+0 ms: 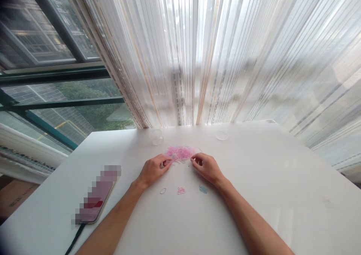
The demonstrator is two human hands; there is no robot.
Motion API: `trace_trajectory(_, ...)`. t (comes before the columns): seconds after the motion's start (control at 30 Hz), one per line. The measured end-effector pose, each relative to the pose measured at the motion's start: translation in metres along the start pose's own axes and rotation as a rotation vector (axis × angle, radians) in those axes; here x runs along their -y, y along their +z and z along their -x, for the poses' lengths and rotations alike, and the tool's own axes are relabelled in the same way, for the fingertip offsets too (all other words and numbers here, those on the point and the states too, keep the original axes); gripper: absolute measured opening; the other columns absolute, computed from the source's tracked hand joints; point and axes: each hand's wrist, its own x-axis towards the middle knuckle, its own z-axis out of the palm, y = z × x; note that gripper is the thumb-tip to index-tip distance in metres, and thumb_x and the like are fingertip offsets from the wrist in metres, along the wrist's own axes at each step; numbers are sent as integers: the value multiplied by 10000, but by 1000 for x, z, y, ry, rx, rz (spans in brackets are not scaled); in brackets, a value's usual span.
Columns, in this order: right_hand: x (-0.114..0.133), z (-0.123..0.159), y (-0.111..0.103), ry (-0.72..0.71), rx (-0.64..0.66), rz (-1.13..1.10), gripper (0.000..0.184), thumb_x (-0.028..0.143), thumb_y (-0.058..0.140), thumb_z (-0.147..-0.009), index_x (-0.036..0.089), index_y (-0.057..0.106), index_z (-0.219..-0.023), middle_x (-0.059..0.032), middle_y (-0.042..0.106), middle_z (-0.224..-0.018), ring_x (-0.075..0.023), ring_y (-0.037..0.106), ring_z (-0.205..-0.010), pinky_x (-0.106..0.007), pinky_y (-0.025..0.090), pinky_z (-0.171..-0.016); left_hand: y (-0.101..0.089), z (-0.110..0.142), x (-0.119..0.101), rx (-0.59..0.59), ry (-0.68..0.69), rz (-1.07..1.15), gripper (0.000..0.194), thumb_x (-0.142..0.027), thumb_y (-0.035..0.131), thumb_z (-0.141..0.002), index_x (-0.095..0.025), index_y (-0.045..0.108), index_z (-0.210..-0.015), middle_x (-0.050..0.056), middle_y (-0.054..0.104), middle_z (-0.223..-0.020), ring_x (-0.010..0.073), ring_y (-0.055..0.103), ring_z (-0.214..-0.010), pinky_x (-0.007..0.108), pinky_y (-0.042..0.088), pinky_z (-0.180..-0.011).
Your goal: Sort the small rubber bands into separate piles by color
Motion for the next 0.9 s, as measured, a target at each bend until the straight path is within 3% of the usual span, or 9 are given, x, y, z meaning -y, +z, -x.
trace_trajectory(0.2, -3, 0, 1, -4, -10, -17, 213, 334, 554, -882, 197, 712, -843, 2, 650, -659, -140, 566, -589, -257, 451, -602, -2, 1, 1, -34, 13, 56, 166, -185, 620, -858, -253, 761, -915, -19, 642, -765, 106, 568, -637, 206, 425, -642)
trace_trajectory(0.4, 8, 1, -3, -7, -33, -104, 199, 326, 560, -885, 194, 698, -827, -3, 661, -668, -135, 575, -586, -250, 444, -562, -3, 4, -7, -69, 24, 371, 138, -280, 641, -856, -209, 753, -892, -3, 634, -746, 93, 427, -555, 198, 397, -552)
trace_trajectory(0.67, 35, 13, -4, -165, 103, -223, 154, 294, 621, -882, 205, 685, -990, -45, 714, -882, -143, 644, -706, -249, 489, -596, 4, 7, -21, 58, -132, 639, 237, -384, 674, -837, -172, 766, -884, 1, 659, -691, 86, 405, -528, 203, 364, -508)
trace_trajectory(0.9, 36, 15, -2, -175, 110, -236, 155, 286, 633, -886, 213, 672, -1016, -45, 709, -946, -127, 641, -687, -245, 512, -607, 6, 6, -20, 160, -175, 754, 265, -387, 710, -800, -140, 770, -874, 40, 710, -747, 97, 474, -550, 214, 369, -508)
